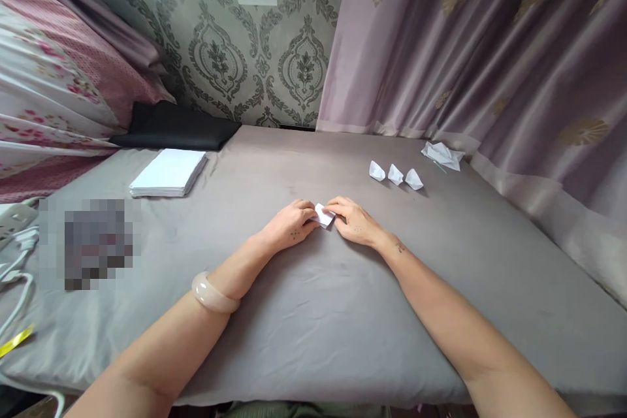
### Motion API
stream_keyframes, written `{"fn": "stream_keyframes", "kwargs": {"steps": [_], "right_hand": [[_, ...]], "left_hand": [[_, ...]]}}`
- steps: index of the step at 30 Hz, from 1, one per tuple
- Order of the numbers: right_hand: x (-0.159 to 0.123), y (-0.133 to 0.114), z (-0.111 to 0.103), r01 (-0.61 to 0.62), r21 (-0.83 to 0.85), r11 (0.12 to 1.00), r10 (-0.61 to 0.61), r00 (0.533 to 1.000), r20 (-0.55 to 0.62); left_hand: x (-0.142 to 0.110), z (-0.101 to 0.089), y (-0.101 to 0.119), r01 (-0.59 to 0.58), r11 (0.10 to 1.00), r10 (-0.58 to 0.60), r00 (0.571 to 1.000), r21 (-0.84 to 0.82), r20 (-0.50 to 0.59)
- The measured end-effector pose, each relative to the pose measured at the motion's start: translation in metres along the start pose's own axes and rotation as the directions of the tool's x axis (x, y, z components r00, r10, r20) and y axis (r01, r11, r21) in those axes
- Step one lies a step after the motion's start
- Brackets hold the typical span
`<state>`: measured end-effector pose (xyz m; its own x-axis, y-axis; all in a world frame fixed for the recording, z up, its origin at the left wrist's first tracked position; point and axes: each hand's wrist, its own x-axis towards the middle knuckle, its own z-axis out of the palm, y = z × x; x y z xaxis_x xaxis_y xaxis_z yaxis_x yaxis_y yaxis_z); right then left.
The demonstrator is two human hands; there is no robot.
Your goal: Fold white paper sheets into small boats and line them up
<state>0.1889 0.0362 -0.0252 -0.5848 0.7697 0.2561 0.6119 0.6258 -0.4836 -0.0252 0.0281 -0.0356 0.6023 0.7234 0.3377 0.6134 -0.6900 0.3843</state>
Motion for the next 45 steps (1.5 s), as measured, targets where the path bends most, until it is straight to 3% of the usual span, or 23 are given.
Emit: {"fn": "stream_keyframes", "kwargs": {"steps": [7,11,16,23,28,36,45], "right_hand": [[-0.013,-0.015,0.008,-0.018,-0.142,0.990,0.007,0.996,-0.084],[-0.012,-0.015,0.012,-0.007,-0.200,0.980,-0.014,0.994,-0.104],[-0.011,-0.008,0.013,0.008,-0.154,0.988,-0.025,0.994,-0.109],[-0.003,-0.002,0.017,-0.151,0.060,0.987,0.160,0.966,-0.202],[0.003,-0.003,0.018,-0.260,0.152,0.953,0.288,0.937,-0.200],[0.009,-0.006,0.018,-0.344,0.157,0.926,0.371,0.905,-0.208],[0.012,-0.004,0.018,-0.405,0.129,0.905,0.423,0.888,-0.179]], "left_hand": [[-0.002,-0.003,0.008,-0.044,0.965,0.026,0.997,0.257,0.071],[-0.003,0.001,0.008,0.011,0.954,-0.022,0.999,0.298,0.034],[-0.005,0.006,0.008,0.147,0.966,-0.142,0.989,0.212,-0.036],[-0.005,0.012,0.006,0.378,0.925,-0.379,0.914,-0.037,-0.142],[-0.003,0.017,0.007,0.422,0.899,-0.437,0.880,-0.113,-0.189],[0.001,0.018,0.013,0.521,0.838,-0.545,0.818,-0.164,-0.185],[0.001,0.017,0.014,0.526,0.826,-0.559,0.811,-0.203,-0.171]]}}
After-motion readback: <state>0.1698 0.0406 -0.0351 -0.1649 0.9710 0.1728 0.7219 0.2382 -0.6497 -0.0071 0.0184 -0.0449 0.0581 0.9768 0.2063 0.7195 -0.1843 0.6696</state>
